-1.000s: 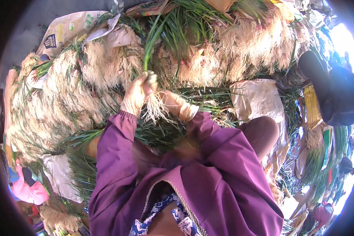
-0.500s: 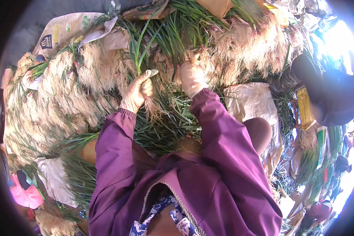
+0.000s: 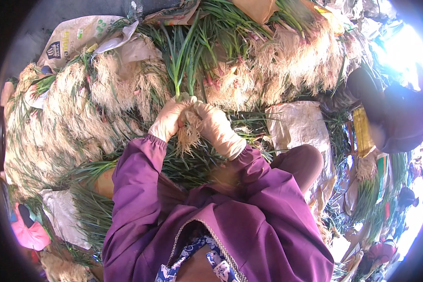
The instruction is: The person sits on the ground and trims the roots of green onions by hand. They repeatedly pick up bunches, pull off the root ends, and place the trimmed onions back into the pile.
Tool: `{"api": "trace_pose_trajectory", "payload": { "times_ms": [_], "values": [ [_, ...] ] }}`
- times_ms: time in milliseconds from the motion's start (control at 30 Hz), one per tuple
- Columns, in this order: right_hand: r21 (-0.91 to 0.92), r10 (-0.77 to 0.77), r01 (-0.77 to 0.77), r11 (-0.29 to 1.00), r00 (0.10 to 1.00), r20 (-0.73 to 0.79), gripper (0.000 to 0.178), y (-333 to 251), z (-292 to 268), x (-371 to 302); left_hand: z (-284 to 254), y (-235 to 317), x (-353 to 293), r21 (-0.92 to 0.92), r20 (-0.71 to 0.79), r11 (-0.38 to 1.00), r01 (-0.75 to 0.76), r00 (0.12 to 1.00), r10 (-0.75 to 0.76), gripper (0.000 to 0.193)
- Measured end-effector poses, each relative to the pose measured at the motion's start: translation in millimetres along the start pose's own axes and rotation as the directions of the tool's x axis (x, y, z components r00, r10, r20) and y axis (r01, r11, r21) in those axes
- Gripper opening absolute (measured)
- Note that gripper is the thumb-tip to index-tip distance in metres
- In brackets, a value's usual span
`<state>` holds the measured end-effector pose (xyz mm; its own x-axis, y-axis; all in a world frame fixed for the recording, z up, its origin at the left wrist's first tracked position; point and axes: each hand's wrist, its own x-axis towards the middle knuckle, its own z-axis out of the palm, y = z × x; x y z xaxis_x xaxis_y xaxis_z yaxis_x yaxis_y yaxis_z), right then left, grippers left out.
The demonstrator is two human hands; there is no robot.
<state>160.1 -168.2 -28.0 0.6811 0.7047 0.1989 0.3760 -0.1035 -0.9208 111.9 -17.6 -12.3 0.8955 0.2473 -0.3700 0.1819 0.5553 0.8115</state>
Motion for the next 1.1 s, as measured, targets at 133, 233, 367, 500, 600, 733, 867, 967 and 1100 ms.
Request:
{"api": "trace_pose_trajectory", "payload": {
  "times_ms": [133,233,367,500,600,733,867,967,1100],
  "values": [
    [-0.212,0.327,-0.310,0.927,0.943,0.051,0.020,-9.9,-12.1,17.7,0.5,-3.3,-3.7,0.054,-0.141,0.998,-0.026,0.989,0.033,0.018],
    [-0.621,-0.160,0.041,0.783,0.978,-0.137,0.022,-9.1,-4.8,50.1,4.3,-8.6,-3.2,0.165,-0.119,0.981,-0.106,0.985,0.127,0.014],
    [-0.472,-0.228,0.003,0.882,0.878,-0.421,0.016,-1.1,27.5,71.5,7.6,-8.1,-3.0,0.143,-0.193,0.987,-0.071,0.976,0.098,0.011],
    [0.737,0.376,-0.192,0.648,0.922,-0.090,0.014,14.7,16.4,73.8,4.0,-7.8,-9.4,-0.041,-0.102,0.997,-0.064,0.993,0.059,0.014],
    [0.995,0.277,-0.012,-0.103,0.960,0.040,0.027,26.8,-12.5,83.7,-4.2,-8.2,-15.7,-0.204,-0.030,0.977,-0.053,0.998,0.048,0.022],
    [0.784,0.415,-0.359,0.506,0.898,0.143,0.032,28.7,-8.8,85.4,-15.2,-12.3,-15.3,-0.163,-0.018,0.986,-0.019,1.000,0.016,0.021],
    [0.592,0.414,-0.204,0.780,0.877,-0.243,0.034,9.7,29.5,69.8,-19.4,-10.6,-9.9,0.040,-0.037,0.999,-0.010,0.999,0.012,0.024],
    [0.934,0.529,-0.240,0.265,0.846,0.067,0.032,6.1,30.1,59.8,-11.6,-9.0,-14.0,0.154,-0.052,0.988,0.012,0.999,-0.004,0.023],
    [0.958,0.185,-0.265,0.108,0.952,0.243,0.025,35.2,7.2,45.5,3.6,-4.0,-38.0,0.066,0.215,0.983,0.174,0.959,-0.184,0.018]
  ]
}}
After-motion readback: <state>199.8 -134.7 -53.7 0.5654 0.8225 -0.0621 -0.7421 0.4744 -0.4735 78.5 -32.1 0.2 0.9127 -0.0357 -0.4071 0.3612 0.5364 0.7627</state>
